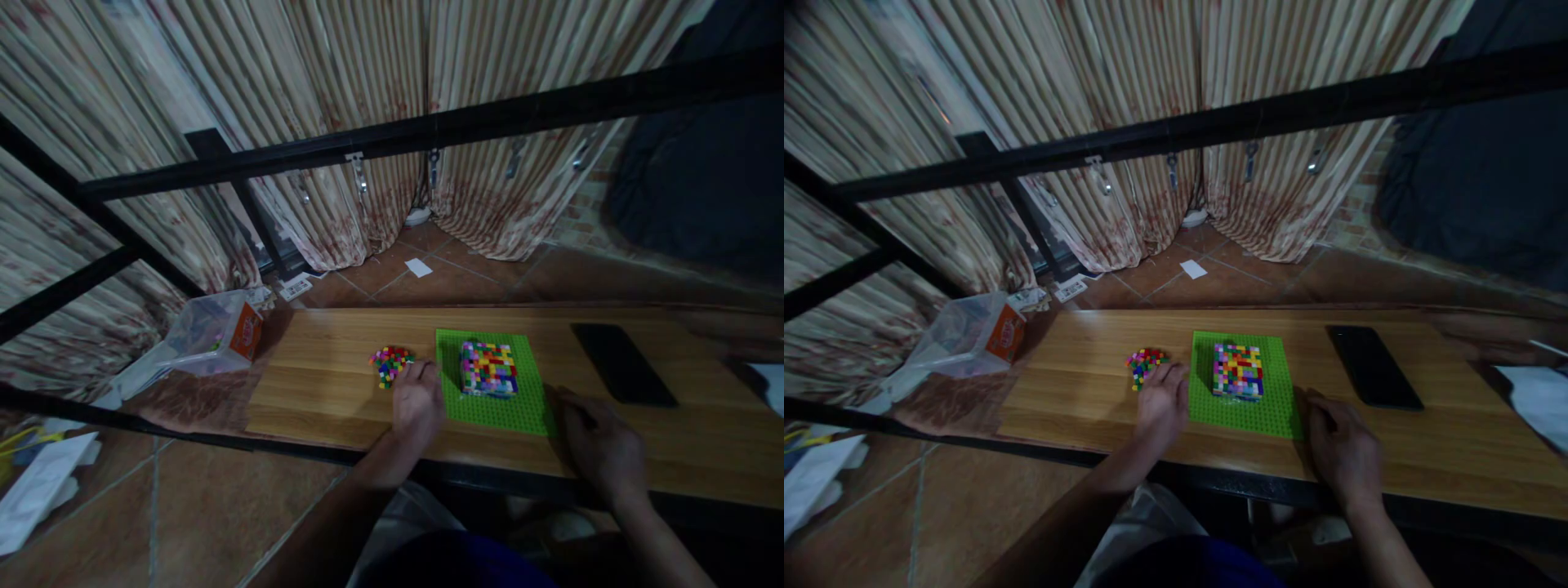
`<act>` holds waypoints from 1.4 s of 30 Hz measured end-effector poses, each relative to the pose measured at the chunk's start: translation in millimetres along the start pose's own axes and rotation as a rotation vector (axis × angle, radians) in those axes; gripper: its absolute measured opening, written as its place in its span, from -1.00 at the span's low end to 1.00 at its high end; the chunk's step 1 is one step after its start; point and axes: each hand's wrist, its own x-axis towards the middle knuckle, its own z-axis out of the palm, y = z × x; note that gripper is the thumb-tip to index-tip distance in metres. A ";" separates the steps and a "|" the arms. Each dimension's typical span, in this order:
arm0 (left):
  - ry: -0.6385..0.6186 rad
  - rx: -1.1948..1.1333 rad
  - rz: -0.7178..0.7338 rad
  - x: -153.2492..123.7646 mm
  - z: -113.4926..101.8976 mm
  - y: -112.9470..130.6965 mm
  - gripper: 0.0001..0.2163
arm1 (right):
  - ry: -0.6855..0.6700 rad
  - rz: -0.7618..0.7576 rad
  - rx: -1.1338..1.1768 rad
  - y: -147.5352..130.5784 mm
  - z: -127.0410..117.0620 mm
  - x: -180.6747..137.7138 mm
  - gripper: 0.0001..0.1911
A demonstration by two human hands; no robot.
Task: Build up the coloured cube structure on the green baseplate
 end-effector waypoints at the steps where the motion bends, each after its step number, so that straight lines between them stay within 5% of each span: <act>1: 0.015 0.011 -0.042 -2.9 -5.2 -12.1 -0.74 | -0.003 0.001 -0.001 0.3 -0.3 -0.2 -0.66; 5: 0.025 0.050 -0.138 -9.1 -21.6 -54.9 -0.77 | -0.012 -0.004 0.012 -0.8 -1.5 -0.6 -0.66; 9: -0.028 0.107 -0.145 -11.4 -25.9 -72.9 -0.85 | 0.024 0.005 -0.025 -2.8 -1.4 -0.5 -0.67; 32: -0.004 0.062 -0.117 -5.8 -23.5 -77.9 -0.80 | 0.007 0.015 -0.029 -9.6 -4.9 2.0 -0.64; 42: -0.096 0.082 -0.044 1.0 -14.5 -76.8 -0.78 | 0.007 0.018 -0.022 -12.5 -6.9 2.1 -0.67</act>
